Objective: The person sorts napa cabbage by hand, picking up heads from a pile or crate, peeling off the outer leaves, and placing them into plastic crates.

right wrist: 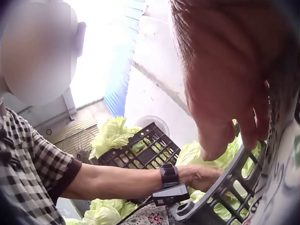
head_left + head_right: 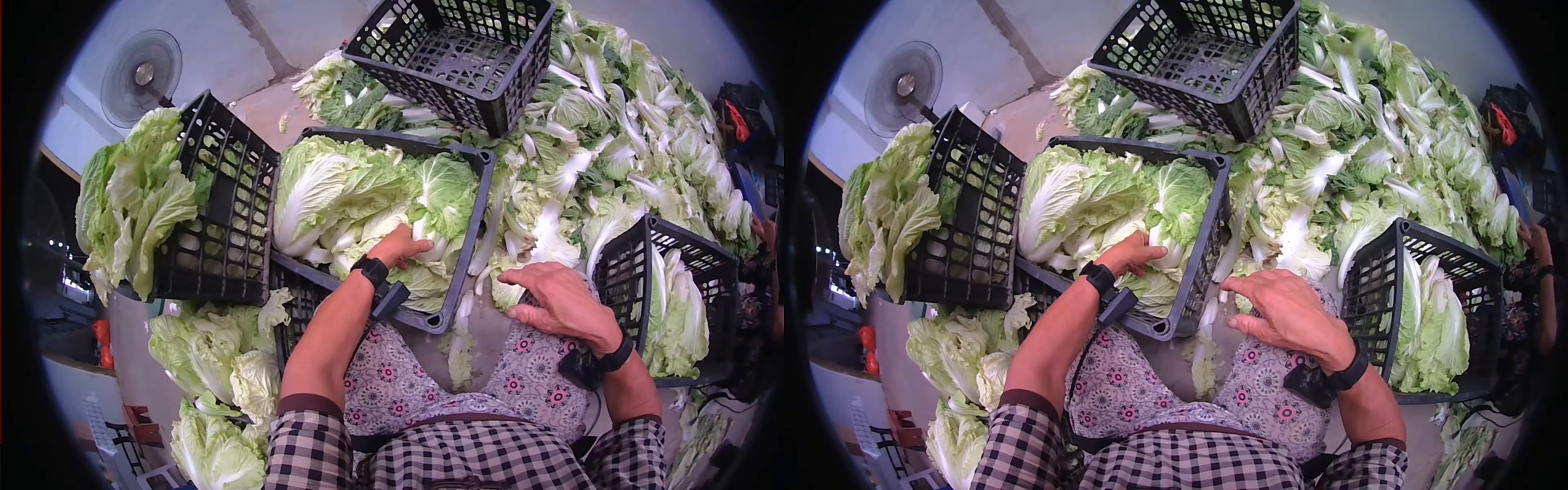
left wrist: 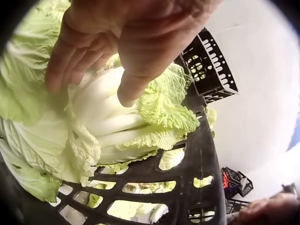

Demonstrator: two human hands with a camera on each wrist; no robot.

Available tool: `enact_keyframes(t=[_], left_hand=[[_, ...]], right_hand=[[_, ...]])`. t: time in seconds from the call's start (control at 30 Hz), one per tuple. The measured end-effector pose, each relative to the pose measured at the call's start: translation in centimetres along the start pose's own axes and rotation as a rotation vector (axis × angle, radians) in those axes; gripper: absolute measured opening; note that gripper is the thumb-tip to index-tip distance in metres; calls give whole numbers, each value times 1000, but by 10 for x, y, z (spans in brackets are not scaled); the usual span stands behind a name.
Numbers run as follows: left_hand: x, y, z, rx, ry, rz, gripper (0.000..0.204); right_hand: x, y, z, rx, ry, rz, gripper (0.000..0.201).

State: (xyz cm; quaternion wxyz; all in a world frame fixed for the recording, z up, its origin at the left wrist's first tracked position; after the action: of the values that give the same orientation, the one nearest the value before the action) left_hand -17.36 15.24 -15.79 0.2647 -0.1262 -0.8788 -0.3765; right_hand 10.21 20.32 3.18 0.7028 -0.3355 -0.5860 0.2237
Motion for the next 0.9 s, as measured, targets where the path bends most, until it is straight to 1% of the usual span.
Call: enact_keyframes(t=[0.03,0.13,0.23,0.33,0.43,0.53,0.57,0.67,0.7,0.8,0.83,0.87,0.9], left_hand=[[-2,6,-4,-31,-47,-30,56],[2,15,-21,35,-88,-124,50],[3,15,-33,47,8,-113,51],[3,14,-33,65,7,-36,49],[-7,7,-19,13,-117,-301,48],[-5,-2,-16,65,-105,-536,46],[-1,-5,-21,43,-89,-573,46],[4,-7,-27,127,68,-674,41],[2,-8,-25,123,9,-718,41],[-5,-11,-21,158,-88,-636,42],[-8,-8,-21,148,-125,-559,46],[-8,-7,-22,124,-79,-461,47],[-7,7,-33,99,-35,-360,49]], right_hand=[[1,2,0,-5,17,20,46],[2,5,1,-11,50,57,46],[2,4,3,-14,48,56,46],[4,4,1,-29,58,50,46],[6,4,-1,-43,71,59,46],[7,4,-2,-62,78,87,46],[7,4,-1,-55,83,91,46],[6,6,0,-51,99,102,46],[6,6,0,-54,104,104,46],[7,6,0,-42,118,113,46],[7,6,0,-53,114,113,45],[8,5,-1,-64,108,113,45],[8,6,-1,-76,105,113,45]])
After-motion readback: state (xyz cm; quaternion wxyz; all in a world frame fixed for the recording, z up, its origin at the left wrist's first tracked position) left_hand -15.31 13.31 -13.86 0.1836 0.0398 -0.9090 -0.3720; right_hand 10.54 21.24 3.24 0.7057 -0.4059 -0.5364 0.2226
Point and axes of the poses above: each hand's wrist, its own z-axis towards the middle knuckle, its own x-axis out of the back of the hand, y = z × x, the point moved 7 cm from there along z, towards the middle knuckle, and after that the axes turned 13 degrees about z, right-handed, at the moved point
